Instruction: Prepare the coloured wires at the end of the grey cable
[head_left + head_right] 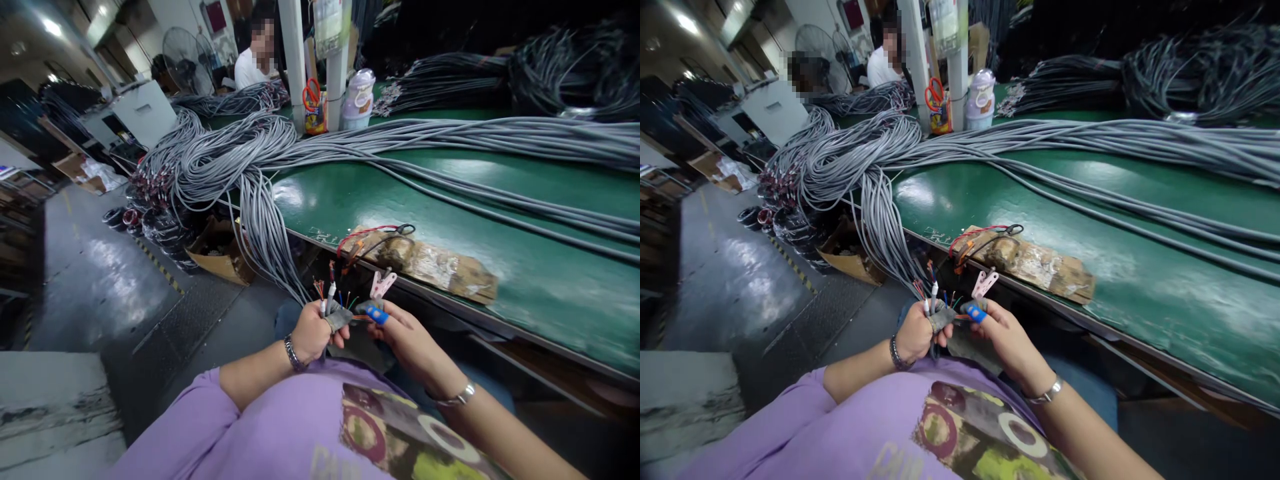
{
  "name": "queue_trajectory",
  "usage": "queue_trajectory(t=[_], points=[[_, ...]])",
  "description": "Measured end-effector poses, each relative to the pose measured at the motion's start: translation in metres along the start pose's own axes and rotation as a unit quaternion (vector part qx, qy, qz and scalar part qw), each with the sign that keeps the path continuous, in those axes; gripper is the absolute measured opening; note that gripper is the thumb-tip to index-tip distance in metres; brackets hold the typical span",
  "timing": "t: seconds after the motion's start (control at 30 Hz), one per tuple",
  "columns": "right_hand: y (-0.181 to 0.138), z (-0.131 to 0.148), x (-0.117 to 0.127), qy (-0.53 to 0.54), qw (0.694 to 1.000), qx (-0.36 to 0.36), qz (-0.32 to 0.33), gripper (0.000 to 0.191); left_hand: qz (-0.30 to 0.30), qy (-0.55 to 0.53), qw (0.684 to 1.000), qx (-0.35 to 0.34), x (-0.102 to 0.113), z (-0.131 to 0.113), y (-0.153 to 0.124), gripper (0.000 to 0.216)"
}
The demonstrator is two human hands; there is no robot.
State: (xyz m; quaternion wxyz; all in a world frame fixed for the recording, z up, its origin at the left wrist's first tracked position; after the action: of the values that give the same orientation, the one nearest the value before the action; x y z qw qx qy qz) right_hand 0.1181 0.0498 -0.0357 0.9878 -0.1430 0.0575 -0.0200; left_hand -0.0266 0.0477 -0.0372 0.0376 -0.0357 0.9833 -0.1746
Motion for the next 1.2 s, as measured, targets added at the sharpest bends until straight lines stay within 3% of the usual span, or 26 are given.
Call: queue_trajectory(t=[0.2,0.3,0.53,0.73,1.03,1.2], points=[[0.002,0.016,-0.015,-0.016,0.999,0.032,0.041,0.038,0.053,0.045,0.997,-0.014,-0.006,0.001,-0.004,0.038],[0.001,0.014,-0.021,0.015,0.998,0.012,0.051,0.036,0.063,0.046,0.997,-0.014,-0.006,0.001,-0.004,0.038],[-0.002,-0.001,-0.017,0.040,0.999,-0.006,-0.009,0.037,0.053,0.043,0.997,-0.025,-0.005,0.004,-0.006,0.046],[-0.004,-0.008,-0.019,0.082,0.996,-0.031,-0.004,0.033,0.026,0.026,0.999,-0.018,-0.006,0.006,-0.008,0.048],[0.006,-0.010,0.011,0.205,0.972,-0.117,0.009,0.039,0.042,-0.019,0.999,0.000,0.001,-0.009,-0.004,0.048],[0.022,-0.003,0.018,0.222,0.966,-0.131,-0.001,0.044,0.085,-0.027,0.995,0.048,-0.011,-0.015,-0.006,0.052]])
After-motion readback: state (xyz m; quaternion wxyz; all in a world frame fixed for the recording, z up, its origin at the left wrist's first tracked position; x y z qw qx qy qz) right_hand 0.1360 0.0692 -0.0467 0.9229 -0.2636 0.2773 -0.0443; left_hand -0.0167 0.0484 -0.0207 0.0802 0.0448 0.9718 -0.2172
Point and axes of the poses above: each hand's wrist, its own y-axis towards the middle knuckle, its own x-axis out of the back of the hand, z = x × y, the point moved 5 cm from there along y, towards the middle knuckle, and after that the axes turned 14 degrees about -z, right-handed, at the moved point
